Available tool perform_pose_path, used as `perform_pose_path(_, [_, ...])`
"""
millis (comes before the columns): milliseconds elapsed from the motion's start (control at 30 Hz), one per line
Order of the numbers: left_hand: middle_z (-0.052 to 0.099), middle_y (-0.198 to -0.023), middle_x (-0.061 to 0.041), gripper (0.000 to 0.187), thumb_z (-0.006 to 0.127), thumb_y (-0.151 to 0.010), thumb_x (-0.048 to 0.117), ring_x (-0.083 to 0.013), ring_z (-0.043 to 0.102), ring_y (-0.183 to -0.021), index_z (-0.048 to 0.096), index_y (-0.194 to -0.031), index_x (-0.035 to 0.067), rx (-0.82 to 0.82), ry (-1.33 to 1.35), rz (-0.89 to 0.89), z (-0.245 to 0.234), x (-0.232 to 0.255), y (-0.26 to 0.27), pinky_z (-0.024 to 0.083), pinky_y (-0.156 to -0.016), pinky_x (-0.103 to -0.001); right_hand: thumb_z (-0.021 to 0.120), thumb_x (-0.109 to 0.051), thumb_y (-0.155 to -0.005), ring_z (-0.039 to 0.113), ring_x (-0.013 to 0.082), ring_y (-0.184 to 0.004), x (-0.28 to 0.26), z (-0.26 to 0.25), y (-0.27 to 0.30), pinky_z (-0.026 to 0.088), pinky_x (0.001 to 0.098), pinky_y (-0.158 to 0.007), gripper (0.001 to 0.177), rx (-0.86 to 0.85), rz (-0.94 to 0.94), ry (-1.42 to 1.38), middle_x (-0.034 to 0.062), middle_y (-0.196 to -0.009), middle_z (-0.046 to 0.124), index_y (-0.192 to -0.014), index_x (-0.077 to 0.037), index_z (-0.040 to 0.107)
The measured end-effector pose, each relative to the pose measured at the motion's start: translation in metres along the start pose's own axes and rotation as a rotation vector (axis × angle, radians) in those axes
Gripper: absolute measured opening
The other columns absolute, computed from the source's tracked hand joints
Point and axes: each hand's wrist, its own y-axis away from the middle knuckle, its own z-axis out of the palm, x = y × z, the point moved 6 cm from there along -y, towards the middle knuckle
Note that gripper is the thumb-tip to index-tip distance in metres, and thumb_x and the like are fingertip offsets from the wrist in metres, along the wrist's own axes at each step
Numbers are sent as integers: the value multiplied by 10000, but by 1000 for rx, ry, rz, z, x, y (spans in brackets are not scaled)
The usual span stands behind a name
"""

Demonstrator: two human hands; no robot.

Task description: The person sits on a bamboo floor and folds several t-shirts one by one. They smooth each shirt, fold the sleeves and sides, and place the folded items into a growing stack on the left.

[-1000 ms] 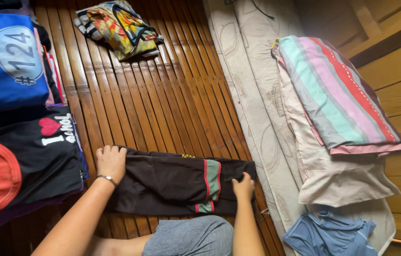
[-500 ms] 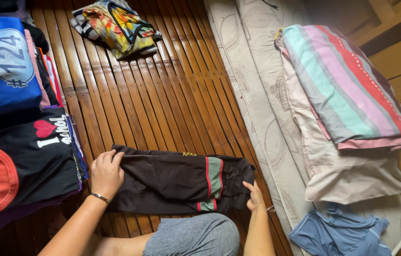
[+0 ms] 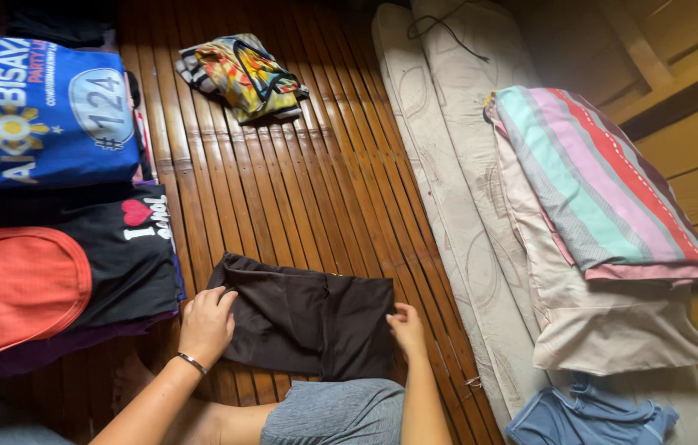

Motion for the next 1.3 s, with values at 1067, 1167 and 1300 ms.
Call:
perform_pose_path(1067, [707, -1088, -77, 280, 705, -821, 137, -317, 658, -1039, 678, -1100, 115, -95, 325, -295, -52, -30, 76, 537, -884, -417, 798, -152, -856, 658, 270, -1007, -52, 219, 41, 553, 371, -860, 525, 107, -293, 43, 157, -1173, 629, -1302, -43, 543])
perform_pose_path(1167, [710, -1082, -84, 287, 708, -825, 154, -315, 662, -1044, 679, -1108, 116, -118, 380, -327, -21, -36, 83, 541, -884, -408, 770, -156, -875, 661, 261, -1148, -25, 224, 37, 542, 394, -958, 574, -203, 51, -410, 153, -1265, 666, -1359, -60, 476])
perform_pose_path(1300, [722, -1165, -131, 486, 653, -898, 367, -291, 710, -1032, 566, -1318, 138, -255, 590, -614, 38, -51, 75, 551, -915, -375, 750, -71, -825, 679, 316, -1108, -36, 240, 72, 573, 460, -960, 514, -545, 343, -727, 194, -1217, 700, -1305, -1, 578])
